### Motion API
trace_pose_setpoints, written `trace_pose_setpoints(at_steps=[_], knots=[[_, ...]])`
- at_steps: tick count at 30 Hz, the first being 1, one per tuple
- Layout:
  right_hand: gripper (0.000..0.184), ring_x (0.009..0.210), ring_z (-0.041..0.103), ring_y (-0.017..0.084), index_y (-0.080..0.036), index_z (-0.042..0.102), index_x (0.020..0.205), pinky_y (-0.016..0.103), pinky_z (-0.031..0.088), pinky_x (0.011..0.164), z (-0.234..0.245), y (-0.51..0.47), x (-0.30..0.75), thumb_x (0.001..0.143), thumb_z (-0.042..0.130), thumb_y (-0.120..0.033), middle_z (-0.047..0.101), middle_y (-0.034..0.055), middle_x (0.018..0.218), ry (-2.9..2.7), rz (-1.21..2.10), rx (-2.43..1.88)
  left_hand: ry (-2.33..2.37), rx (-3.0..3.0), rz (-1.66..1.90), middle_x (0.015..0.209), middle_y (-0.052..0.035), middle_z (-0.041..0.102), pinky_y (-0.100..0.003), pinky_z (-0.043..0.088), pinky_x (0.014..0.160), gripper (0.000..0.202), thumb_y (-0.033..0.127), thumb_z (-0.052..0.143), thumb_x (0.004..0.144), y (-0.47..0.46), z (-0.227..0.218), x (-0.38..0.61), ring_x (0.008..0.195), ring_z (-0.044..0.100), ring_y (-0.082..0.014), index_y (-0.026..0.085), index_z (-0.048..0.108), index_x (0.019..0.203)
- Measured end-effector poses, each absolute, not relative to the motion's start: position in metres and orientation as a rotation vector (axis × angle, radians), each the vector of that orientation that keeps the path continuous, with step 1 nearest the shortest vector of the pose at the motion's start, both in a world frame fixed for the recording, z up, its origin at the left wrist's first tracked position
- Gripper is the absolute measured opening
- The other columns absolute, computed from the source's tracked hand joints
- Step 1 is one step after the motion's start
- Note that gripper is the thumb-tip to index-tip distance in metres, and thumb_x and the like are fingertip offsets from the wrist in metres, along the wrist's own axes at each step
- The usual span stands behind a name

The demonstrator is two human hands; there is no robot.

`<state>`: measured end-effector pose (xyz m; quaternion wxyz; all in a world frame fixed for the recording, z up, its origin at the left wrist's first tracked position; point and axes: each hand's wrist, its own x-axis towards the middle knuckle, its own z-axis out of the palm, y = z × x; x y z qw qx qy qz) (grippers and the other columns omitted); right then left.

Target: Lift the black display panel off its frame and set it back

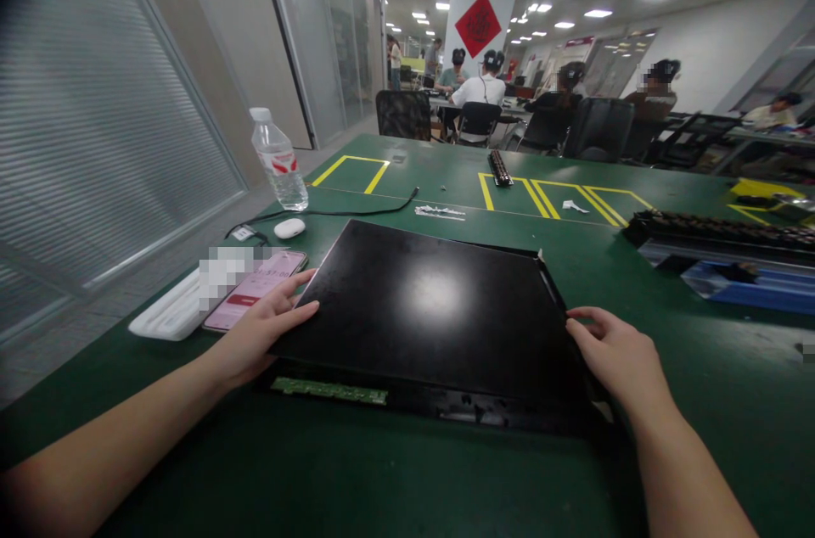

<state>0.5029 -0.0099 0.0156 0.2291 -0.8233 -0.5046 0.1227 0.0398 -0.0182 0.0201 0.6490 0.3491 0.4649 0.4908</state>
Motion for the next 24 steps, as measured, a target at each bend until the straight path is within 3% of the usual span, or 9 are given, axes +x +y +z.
trace_pose_setpoints(at_steps=[19,24], knots=[[0.031,0.084,0.073,0.035,-0.029,0.078,0.085,0.047,0.054,0.078,0.0115,-0.0071,0.5076,0.071,0.062,-0.052,0.08,0.0086,0.083,-1.404,0.296,-2.261,1.071,0.799,1.108,0.12,-0.0126,0.084,-0.032,0.066,0.072,0.091,0.02,0.091,0.076,-0.0183,0.019,0.0399,0.094,0.083,-0.0301,0.023,0.048,0.157],[0.031,0.087,0.073,0.036,-0.029,0.078,0.085,0.048,0.054,0.081,0.0124,-0.0082,0.5051,0.069,0.062,-0.05,0.08,0.0086,0.083,-1.343,0.322,-2.263,1.113,0.734,1.152,0.121,-0.0105,0.084,-0.029,0.064,0.069,0.073,0.023,0.082,0.085,-0.018,0.0214,0.0397,0.095,0.083,-0.0283,0.024,0.057,0.154]])
